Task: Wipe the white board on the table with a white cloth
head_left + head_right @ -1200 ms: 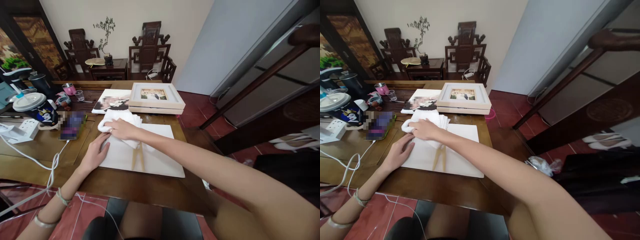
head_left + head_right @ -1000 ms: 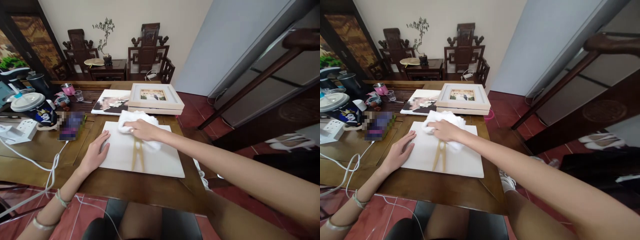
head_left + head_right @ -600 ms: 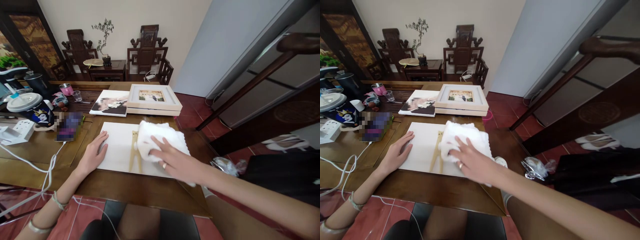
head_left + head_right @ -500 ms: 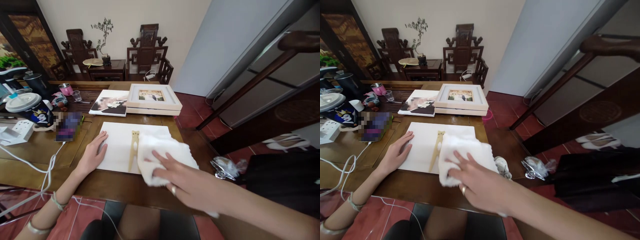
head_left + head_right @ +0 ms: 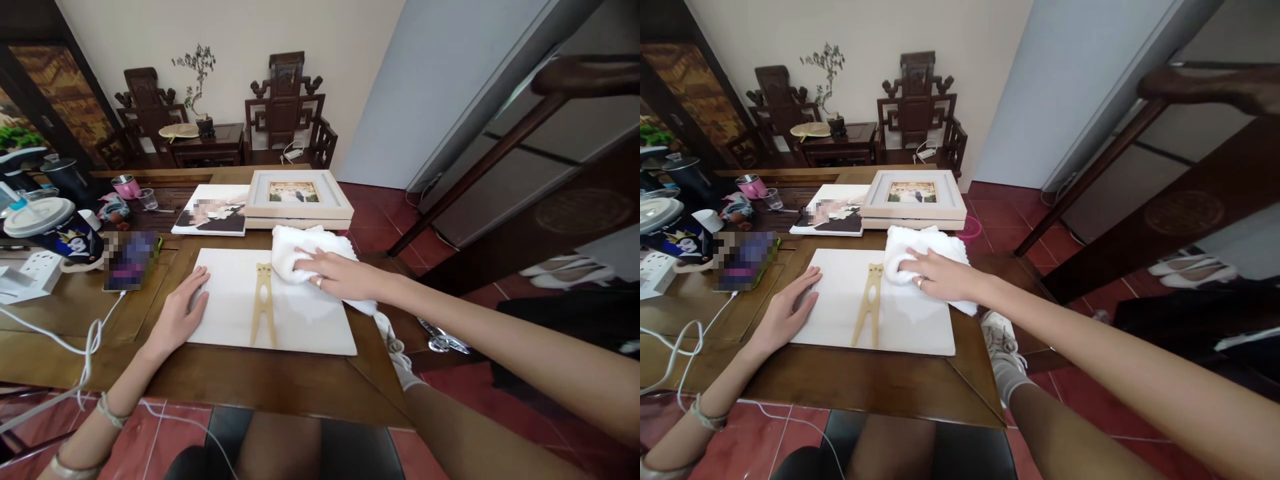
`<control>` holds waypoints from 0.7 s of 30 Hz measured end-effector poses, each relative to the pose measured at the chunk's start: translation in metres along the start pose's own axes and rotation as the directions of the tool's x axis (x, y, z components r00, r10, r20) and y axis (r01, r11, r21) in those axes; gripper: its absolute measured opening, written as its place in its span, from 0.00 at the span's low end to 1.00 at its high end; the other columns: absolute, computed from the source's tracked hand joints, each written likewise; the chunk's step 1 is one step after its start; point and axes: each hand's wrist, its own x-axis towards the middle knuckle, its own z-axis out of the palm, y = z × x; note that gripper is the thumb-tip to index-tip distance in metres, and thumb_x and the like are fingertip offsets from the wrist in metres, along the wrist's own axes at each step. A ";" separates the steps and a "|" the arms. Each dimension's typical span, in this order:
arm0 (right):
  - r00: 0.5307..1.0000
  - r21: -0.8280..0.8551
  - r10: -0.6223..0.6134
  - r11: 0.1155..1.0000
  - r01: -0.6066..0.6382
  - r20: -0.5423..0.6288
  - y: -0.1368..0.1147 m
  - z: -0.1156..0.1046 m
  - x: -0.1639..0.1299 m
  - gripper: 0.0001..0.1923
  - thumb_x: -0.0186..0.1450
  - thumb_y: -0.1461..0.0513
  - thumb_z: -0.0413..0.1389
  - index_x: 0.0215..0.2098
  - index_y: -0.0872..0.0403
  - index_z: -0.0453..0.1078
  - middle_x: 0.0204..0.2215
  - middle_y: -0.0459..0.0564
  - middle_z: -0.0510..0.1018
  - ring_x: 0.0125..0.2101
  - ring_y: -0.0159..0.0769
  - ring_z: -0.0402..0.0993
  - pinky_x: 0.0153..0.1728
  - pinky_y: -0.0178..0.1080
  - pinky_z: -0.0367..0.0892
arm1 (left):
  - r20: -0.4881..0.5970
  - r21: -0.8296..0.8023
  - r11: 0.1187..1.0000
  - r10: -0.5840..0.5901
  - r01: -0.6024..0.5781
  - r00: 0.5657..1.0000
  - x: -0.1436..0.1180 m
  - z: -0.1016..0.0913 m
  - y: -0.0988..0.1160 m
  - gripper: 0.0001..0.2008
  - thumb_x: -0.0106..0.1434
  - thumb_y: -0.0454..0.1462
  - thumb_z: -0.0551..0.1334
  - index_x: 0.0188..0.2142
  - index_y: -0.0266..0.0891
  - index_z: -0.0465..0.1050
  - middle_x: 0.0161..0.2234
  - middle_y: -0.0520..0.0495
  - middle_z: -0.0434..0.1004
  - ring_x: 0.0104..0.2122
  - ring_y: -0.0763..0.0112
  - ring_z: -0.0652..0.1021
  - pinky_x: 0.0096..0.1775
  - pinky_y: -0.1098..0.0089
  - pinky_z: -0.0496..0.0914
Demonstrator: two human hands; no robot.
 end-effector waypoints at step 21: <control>0.984 0.064 -0.003 0.998 -0.008 0.177 -0.029 -0.010 -0.034 0.19 0.63 0.71 0.44 0.48 0.55 0.69 0.55 0.62 0.71 0.55 0.51 0.69 0.52 0.54 0.66 | 0.005 0.013 1.000 -0.005 0.005 1.000 0.000 0.000 0.000 0.23 0.68 0.45 0.54 0.55 0.33 0.70 0.61 0.36 0.66 0.62 0.55 0.66 0.63 0.52 0.58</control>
